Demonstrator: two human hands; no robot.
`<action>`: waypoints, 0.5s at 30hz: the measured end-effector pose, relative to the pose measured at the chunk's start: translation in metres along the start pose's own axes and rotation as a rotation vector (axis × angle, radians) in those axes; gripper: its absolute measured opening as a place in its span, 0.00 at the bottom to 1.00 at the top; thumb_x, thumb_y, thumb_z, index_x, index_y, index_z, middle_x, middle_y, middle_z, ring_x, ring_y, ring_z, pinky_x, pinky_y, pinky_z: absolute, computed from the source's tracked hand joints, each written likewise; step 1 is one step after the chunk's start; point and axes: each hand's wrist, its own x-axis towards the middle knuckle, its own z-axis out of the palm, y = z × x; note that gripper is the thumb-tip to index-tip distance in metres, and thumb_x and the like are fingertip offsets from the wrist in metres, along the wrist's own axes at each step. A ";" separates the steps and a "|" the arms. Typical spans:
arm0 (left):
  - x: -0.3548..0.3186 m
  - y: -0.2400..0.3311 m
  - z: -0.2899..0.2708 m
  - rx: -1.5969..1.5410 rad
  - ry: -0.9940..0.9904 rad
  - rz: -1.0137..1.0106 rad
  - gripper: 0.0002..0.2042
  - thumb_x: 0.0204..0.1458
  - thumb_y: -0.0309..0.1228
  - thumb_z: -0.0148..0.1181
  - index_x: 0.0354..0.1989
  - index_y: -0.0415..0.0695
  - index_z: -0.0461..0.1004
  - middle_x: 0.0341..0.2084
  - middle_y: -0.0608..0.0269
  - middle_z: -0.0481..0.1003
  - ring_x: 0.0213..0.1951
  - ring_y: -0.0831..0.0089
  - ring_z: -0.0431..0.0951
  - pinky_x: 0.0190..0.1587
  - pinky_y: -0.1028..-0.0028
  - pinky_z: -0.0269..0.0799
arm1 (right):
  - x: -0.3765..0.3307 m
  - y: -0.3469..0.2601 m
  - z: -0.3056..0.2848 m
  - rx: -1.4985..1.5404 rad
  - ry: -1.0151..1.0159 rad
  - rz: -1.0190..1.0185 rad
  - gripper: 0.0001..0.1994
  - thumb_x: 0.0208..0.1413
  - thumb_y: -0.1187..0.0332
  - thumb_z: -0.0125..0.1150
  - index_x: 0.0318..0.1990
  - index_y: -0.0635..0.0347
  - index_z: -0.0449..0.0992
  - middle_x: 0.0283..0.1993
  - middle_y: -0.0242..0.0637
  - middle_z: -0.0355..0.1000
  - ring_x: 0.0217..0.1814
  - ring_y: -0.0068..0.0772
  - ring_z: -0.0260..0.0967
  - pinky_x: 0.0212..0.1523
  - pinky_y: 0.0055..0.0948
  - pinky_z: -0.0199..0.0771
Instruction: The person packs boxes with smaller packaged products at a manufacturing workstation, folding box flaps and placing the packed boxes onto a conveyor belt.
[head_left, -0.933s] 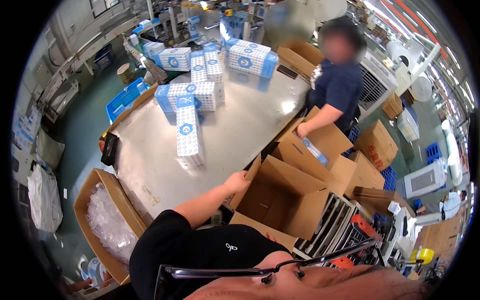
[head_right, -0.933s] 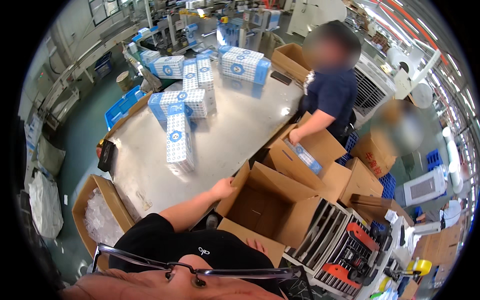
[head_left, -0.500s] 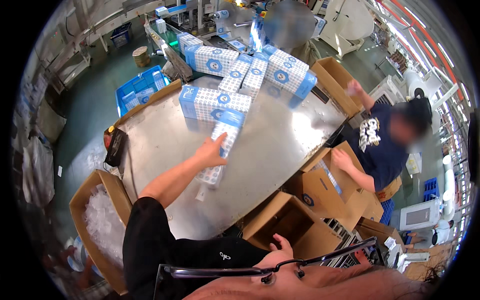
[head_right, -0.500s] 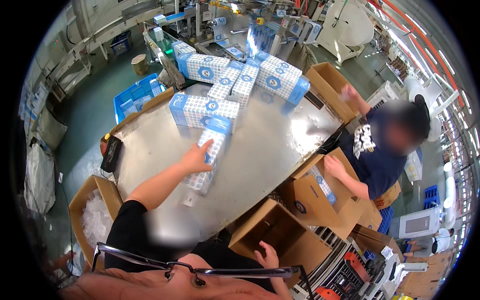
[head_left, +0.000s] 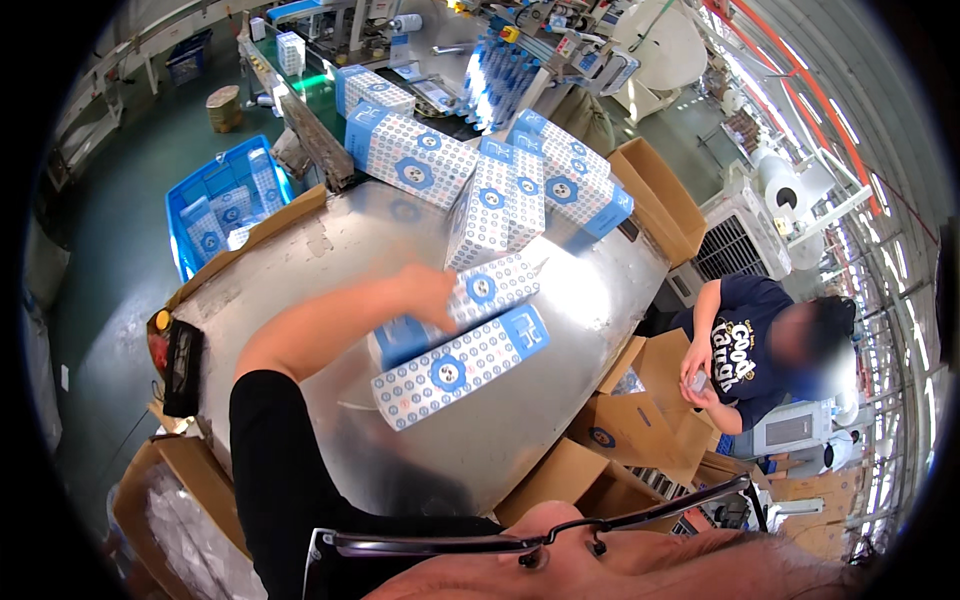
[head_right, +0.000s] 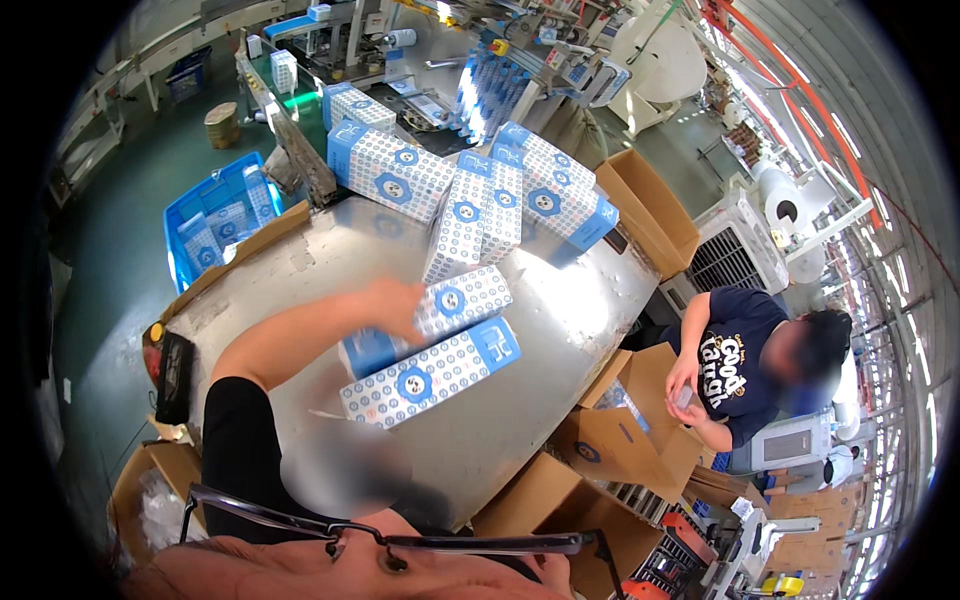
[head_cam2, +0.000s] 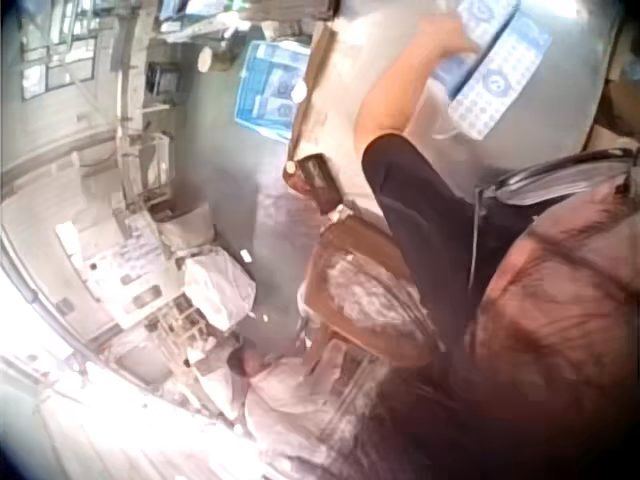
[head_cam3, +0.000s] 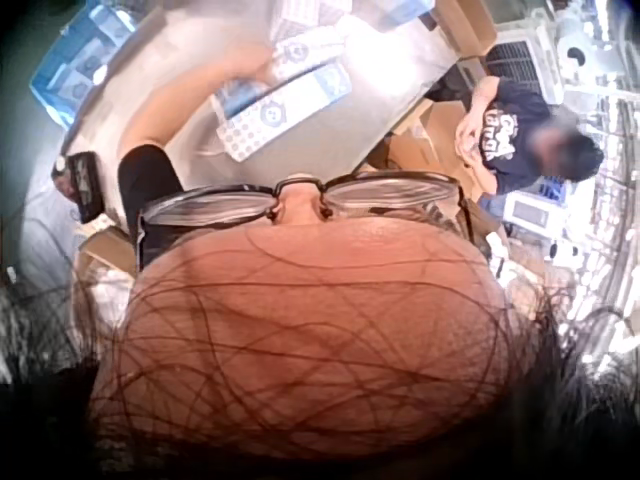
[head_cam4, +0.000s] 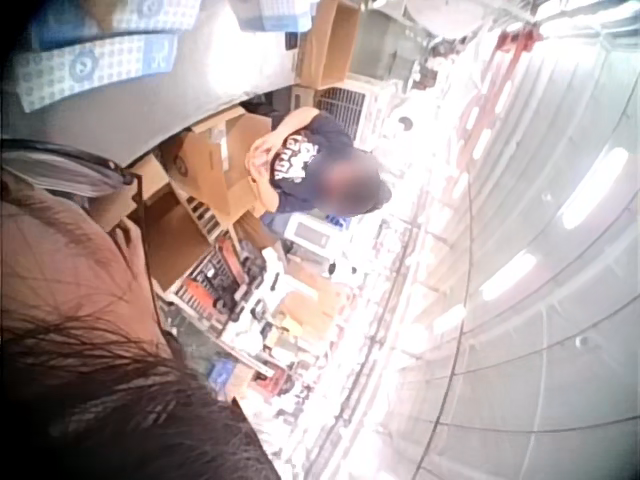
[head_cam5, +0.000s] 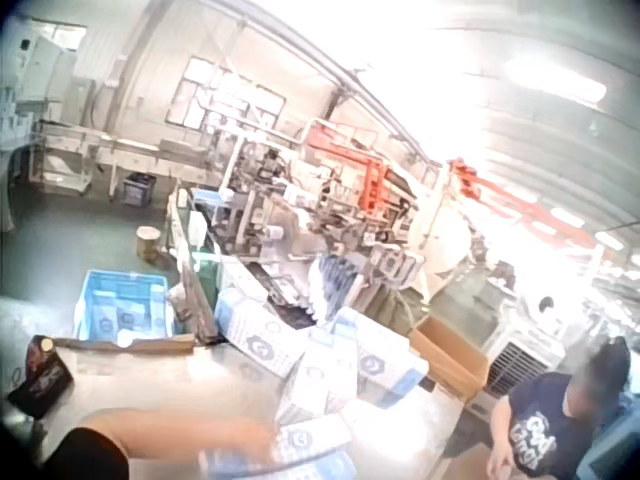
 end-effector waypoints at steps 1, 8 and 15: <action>0.001 -0.002 0.002 -0.021 -0.032 0.064 0.47 0.35 0.60 0.69 0.58 0.35 0.66 0.48 0.44 0.77 0.48 0.52 0.79 0.50 0.59 0.73 | -0.001 -0.019 -0.003 -0.031 0.036 -0.025 0.18 0.52 0.68 0.69 0.50 0.61 0.78 0.45 0.44 0.78 0.48 0.31 0.75 0.47 0.32 0.75; 0.115 -0.142 -0.061 0.281 0.644 0.044 0.46 0.34 0.28 0.74 0.69 0.49 0.59 0.69 0.50 0.56 0.70 0.53 0.54 0.70 0.57 0.51 | -0.010 -0.126 -0.009 -0.193 0.199 -0.119 0.15 0.58 0.64 0.61 0.51 0.58 0.77 0.45 0.50 0.77 0.51 0.51 0.74 0.50 0.41 0.73; 0.122 -0.138 -0.062 0.353 0.479 0.042 0.50 0.28 0.34 0.78 0.68 0.52 0.60 0.64 0.54 0.63 0.68 0.59 0.60 0.70 0.55 0.50 | -0.005 -0.132 -0.006 -0.260 0.291 -0.127 0.14 0.58 0.67 0.63 0.50 0.60 0.77 0.45 0.46 0.77 0.47 0.40 0.74 0.47 0.35 0.74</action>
